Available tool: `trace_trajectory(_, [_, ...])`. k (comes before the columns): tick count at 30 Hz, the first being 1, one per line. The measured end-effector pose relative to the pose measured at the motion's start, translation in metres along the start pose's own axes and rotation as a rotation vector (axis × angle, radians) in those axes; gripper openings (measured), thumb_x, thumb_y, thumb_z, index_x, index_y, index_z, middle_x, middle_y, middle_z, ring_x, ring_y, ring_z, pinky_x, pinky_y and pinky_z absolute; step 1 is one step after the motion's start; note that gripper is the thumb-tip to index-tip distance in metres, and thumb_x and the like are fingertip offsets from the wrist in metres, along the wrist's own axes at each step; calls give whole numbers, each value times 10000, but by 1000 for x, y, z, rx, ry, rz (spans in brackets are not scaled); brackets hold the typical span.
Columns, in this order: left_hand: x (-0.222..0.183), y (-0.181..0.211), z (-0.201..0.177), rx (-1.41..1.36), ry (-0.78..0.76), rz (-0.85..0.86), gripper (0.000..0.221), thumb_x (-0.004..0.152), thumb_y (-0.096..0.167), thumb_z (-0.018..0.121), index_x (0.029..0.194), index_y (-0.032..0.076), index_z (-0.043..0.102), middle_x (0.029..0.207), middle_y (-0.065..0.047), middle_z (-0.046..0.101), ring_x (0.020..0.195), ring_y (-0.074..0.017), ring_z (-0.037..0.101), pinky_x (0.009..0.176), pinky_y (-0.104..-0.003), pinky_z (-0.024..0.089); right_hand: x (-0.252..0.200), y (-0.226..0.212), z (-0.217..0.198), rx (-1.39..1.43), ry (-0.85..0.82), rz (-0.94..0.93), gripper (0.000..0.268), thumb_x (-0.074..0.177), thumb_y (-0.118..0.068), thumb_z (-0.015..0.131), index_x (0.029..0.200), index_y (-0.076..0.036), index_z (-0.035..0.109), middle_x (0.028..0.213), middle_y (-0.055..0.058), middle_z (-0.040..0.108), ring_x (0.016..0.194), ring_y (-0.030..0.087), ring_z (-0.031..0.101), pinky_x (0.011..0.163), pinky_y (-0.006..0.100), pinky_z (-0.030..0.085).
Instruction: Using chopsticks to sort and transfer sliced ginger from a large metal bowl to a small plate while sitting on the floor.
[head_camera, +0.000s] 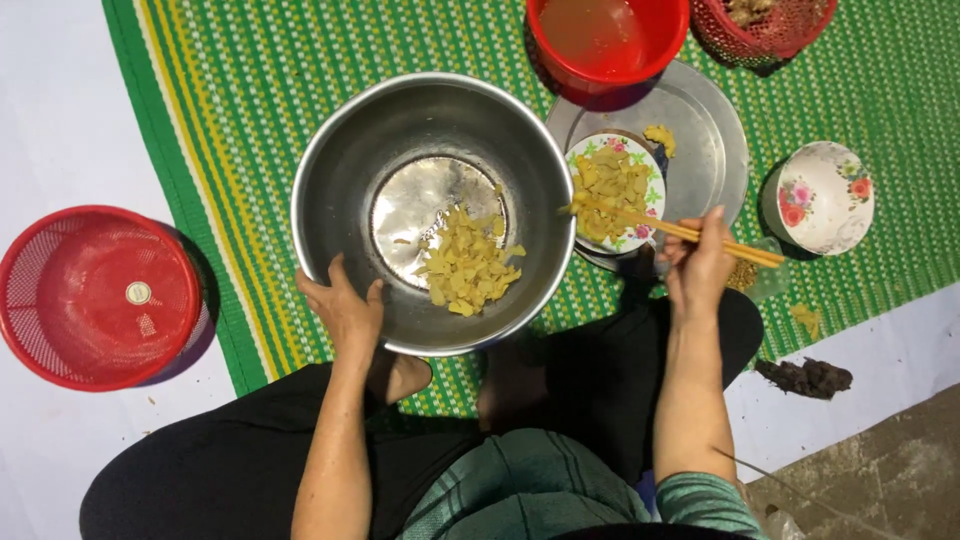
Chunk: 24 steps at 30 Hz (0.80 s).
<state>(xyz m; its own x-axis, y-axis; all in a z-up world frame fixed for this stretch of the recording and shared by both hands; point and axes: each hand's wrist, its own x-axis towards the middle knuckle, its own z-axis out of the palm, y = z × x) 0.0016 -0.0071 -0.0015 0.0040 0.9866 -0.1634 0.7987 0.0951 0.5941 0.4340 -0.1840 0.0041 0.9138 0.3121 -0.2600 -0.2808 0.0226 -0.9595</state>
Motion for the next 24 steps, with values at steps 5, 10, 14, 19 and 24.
trace_trajectory(5, [0,1,0,10,30,27,672,807,101,861,1405,60,556,1470,-316,192,1198,-575,460,1005,-621,474,50,20,-16,-121,33,-78,462,1056,-474,590,909,-44,670,639,175,663,461,172,668,434,302,642])
trace_trajectory(10, [1,-8,7,23,41,49,685,809,111,866,1414,59,549,1468,-312,184,1197,-574,458,991,-635,483,76,70,-8,-366,-83,-85,271,1036,-271,691,908,-33,707,683,210,671,515,176,694,463,312,654])
trace_trajectory(14, [0,-1,3,7,36,51,667,822,108,856,1410,41,547,1463,-323,185,1202,-575,451,1002,-638,474,53,44,5,-455,-120,-152,217,1010,-263,772,950,-61,721,719,224,673,579,205,714,540,315,670])
trace_trajectory(19, [-2,5,-3,14,20,25,671,832,87,843,1428,46,535,1467,-330,177,1201,-569,446,1009,-639,465,-11,-2,25,-319,1,-204,419,1069,-417,660,896,-45,749,740,168,678,571,130,649,524,216,645])
trace_trajectory(24, [-1,6,-3,1,-11,-12,676,833,98,835,1433,59,525,1490,-323,149,1219,-557,434,1014,-634,472,-123,-21,79,-833,-558,-305,164,1074,-189,655,1058,-54,748,974,175,743,979,241,704,1019,363,517])
